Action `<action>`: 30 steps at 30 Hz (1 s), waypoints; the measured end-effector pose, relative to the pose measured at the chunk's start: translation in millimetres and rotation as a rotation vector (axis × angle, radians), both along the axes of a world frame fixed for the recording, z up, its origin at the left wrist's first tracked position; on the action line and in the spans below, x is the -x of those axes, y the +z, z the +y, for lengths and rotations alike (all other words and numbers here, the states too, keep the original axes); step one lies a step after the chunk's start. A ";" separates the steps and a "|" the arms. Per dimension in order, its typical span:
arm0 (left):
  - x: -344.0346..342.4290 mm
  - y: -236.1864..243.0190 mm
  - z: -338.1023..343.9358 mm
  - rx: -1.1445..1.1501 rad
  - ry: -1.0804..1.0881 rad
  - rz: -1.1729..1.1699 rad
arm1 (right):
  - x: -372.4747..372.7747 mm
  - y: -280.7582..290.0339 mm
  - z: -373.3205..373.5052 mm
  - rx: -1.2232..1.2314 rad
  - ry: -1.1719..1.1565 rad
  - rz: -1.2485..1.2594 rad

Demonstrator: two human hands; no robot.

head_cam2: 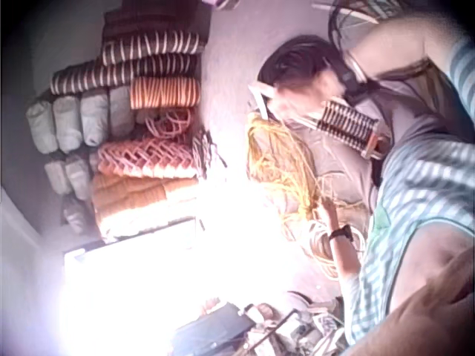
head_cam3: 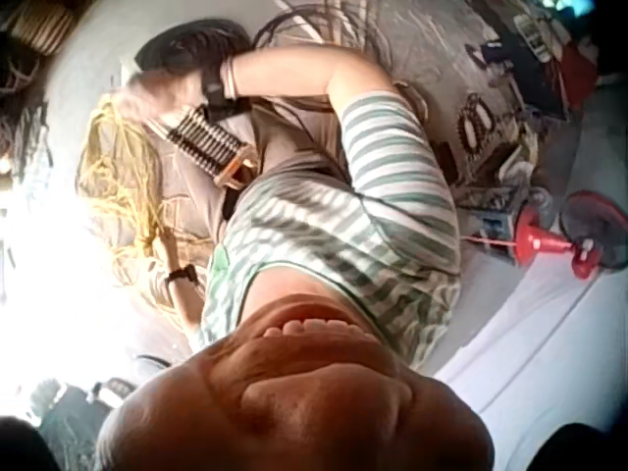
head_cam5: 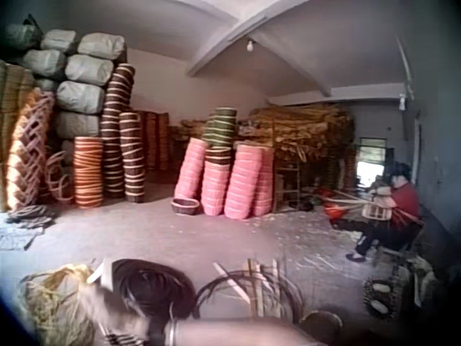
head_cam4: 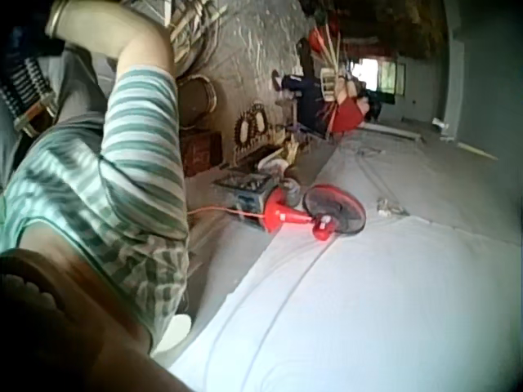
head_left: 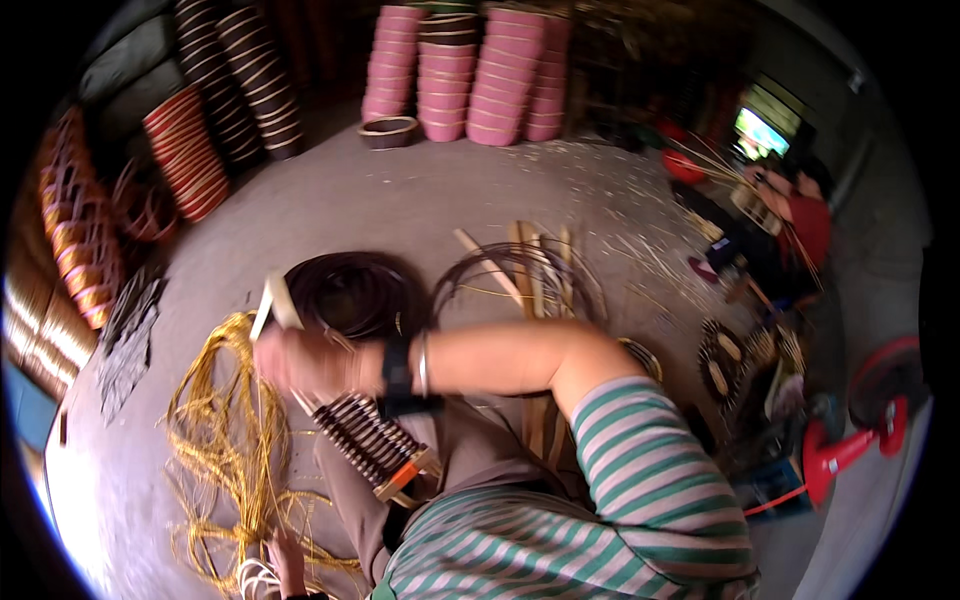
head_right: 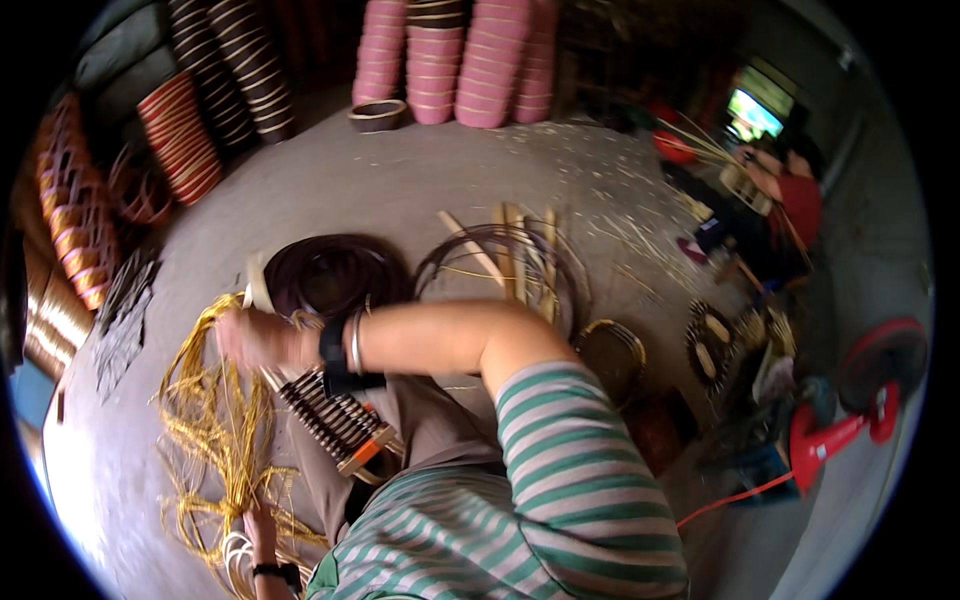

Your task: The person weaves a basket by hand, threading long strips of material through the frame of the basket.

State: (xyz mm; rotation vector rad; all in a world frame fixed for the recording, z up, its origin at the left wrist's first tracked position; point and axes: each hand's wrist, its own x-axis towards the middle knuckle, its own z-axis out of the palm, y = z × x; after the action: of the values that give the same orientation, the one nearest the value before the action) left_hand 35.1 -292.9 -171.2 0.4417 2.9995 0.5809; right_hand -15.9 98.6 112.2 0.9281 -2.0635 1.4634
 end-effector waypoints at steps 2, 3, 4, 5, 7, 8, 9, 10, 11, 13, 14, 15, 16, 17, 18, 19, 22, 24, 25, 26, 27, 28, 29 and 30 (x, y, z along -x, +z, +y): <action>-12.8 -40.6 -56.1 0.029 0.063 -0.145 | 21.1 62.0 83.0 -0.107 -0.536 0.263; -14.0 -53.6 -66.1 0.026 0.099 -0.169 | 21.5 88.7 129.2 0.000 -0.723 0.238; -12.9 -54.9 -62.4 0.017 0.140 -0.172 | 13.6 117.7 181.0 -0.084 -0.879 0.214; -7.8 -56.0 -53.7 -0.004 0.174 -0.165 | 9.3 128.5 227.3 0.024 -1.046 0.295; -1.1 -61.2 -37.5 -0.039 0.240 -0.155 | -19.6 149.0 287.7 -0.119 -1.532 0.225; 3.0 -60.0 -33.3 -0.054 0.264 -0.148 | -28.5 141.0 302.6 -0.135 -1.611 0.191; 8.3 -62.4 -25.0 -0.080 0.282 -0.139 | -32.5 128.8 310.6 -0.229 -1.689 0.171; 4.7 -64.8 -28.0 -0.098 0.314 -0.132 | -36.8 123.5 297.9 -0.535 -1.599 -0.124; 5.1 -64.0 -35.2 -0.120 0.343 -0.105 | -28.6 103.7 286.4 -0.814 -1.496 -0.111; -5.8 -69.5 -56.7 -0.198 0.400 -0.040 | -5.3 64.3 227.3 -1.032 -1.205 0.193; -11.3 -77.0 -66.6 -0.265 0.414 0.002 | 4.6 46.0 181.5 -0.946 -1.037 0.459; -12.5 -81.7 -77.3 -0.319 0.433 0.040 | 6.1 41.5 123.6 -0.821 -0.841 0.466; -8.4 -56.8 -50.5 -0.360 0.424 0.083 | 4.8 36.9 71.2 -0.712 -0.658 0.488; -6.0 -29.1 -21.2 -0.213 0.593 -0.152 | 6.3 7.7 25.5 -0.720 -0.531 0.537; -6.5 -22.1 -20.5 -0.074 0.322 0.106 | 6.2 -19.9 -24.8 -0.706 -0.404 0.614; -10.3 -2.9 -9.6 0.094 0.271 -0.011 | -5.2 -42.1 -65.5 -0.765 -0.250 0.611; -28.1 27.6 7.3 0.288 0.302 0.055 | -34.6 -117.1 -164.8 -0.908 0.099 0.224; -37.0 38.4 13.9 0.179 0.316 0.132 | -48.4 -122.3 -182.9 -1.085 0.232 -0.057; -43.1 44.7 13.7 0.158 0.331 0.134 | -49.2 -113.2 -192.9 -1.248 0.397 -0.301; -50.7 47.1 14.9 0.126 0.331 0.132 | -60.2 -129.1 -196.4 -1.171 0.325 -0.259; -55.0 45.0 9.3 0.090 0.323 0.162 | -66.3 -142.7 -203.8 -1.048 0.235 -0.017; -59.9 41.2 12.1 0.053 0.308 0.179 | -69.7 -140.1 -199.6 -0.913 0.152 0.202; -63.4 37.9 15.5 0.061 0.319 0.172 | -68.3 -127.5 -195.6 -0.887 0.240 0.256; -63.6 35.2 19.2 0.037 0.319 0.149 | -64.2 -132.1 -196.4 -0.859 0.205 0.351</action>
State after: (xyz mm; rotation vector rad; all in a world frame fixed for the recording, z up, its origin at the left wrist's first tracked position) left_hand 98.6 -273.7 -136.0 0.0001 3.2437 0.5310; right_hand 48.4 -97.8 -19.9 1.6061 -2.3575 0.3694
